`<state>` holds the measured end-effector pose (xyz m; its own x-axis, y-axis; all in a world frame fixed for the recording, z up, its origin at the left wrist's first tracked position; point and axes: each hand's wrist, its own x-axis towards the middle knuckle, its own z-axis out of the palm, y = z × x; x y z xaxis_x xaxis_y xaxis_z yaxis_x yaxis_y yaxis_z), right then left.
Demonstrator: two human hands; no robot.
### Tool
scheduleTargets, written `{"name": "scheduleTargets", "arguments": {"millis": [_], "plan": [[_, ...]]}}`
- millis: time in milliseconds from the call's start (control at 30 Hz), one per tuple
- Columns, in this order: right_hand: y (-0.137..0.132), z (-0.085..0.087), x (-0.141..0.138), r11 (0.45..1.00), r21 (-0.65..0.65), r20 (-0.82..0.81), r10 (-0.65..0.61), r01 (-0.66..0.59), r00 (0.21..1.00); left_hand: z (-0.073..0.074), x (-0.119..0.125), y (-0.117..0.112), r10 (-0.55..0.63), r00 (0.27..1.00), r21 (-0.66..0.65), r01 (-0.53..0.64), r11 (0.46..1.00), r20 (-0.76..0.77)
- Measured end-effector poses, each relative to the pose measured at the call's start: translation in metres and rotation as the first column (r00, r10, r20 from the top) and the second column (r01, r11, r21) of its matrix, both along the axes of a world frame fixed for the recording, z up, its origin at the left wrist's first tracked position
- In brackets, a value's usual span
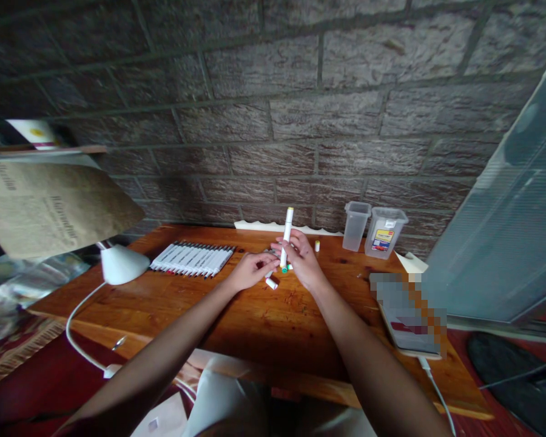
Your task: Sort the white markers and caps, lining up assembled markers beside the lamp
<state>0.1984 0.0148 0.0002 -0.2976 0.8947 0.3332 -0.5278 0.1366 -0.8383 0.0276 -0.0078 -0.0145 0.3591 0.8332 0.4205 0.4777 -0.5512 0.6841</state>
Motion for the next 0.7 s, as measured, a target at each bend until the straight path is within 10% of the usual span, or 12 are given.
{"name": "scheduleTargets", "arguments": {"millis": [700], "plan": [[0.0071,-0.0037,0.0079,0.976,0.054,0.232,-0.218,0.212,0.948,-0.0032,-0.0005,0.0036,0.102,0.99,0.025,-0.105,0.994,0.093]]}}
